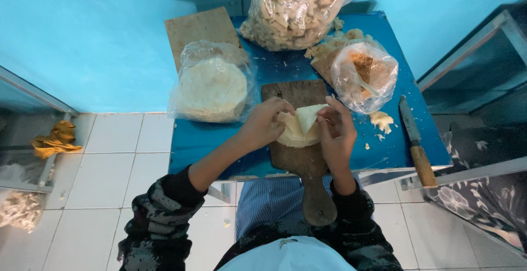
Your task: The person cuts a round white dough disc into wedges with a knife on a wooden board, separates the cut pieces by hand, and arranges them on the board. They then use a small stick to scoop brown filling from a bag and spread it onto the dough pieces.
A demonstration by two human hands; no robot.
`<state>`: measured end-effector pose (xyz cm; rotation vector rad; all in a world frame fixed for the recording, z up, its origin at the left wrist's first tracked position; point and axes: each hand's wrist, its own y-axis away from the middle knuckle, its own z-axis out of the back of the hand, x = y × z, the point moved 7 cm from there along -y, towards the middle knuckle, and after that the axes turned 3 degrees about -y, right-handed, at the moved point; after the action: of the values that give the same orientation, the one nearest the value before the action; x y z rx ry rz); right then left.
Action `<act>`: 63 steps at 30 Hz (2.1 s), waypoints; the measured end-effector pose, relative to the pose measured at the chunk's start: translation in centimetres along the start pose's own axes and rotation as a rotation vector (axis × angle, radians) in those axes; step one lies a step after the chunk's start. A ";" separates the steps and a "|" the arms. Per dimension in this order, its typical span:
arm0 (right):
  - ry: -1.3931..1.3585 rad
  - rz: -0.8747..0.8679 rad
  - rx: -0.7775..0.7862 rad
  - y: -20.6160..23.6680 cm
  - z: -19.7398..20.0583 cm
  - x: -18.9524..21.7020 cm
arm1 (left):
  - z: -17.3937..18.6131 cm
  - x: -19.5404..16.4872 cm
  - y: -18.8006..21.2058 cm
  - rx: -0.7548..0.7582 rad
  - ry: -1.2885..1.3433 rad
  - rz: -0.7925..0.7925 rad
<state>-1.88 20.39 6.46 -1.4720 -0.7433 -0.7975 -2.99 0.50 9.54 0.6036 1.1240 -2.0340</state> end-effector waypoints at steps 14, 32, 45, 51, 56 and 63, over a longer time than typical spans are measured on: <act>0.170 0.231 0.284 0.8 -2.8 4.2 | 0.9 2.4 -0.7 -0.091 0.106 0.267; 0.507 0.077 0.060 -0.8 3.1 4.5 | 1.5 4.0 -0.2 0.059 -0.066 0.207; 0.542 0.042 0.215 -0.1 0.8 2.9 | -0.8 1.5 -0.1 0.230 -0.139 0.019; 0.425 -0.007 0.092 -1.8 3.6 1.4 | -0.8 1.1 -0.3 0.175 -0.093 0.012; 0.489 0.013 0.079 -1.9 2.8 1.2 | -0.7 0.8 -0.4 0.137 -0.045 0.023; 0.605 0.069 -0.010 -2.9 2.2 1.5 | -0.9 1.0 -0.3 0.097 -0.032 0.071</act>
<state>-3.38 22.72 9.30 -1.1627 -0.2294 -1.1204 -3.78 1.02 8.58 0.6484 0.9762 -2.0394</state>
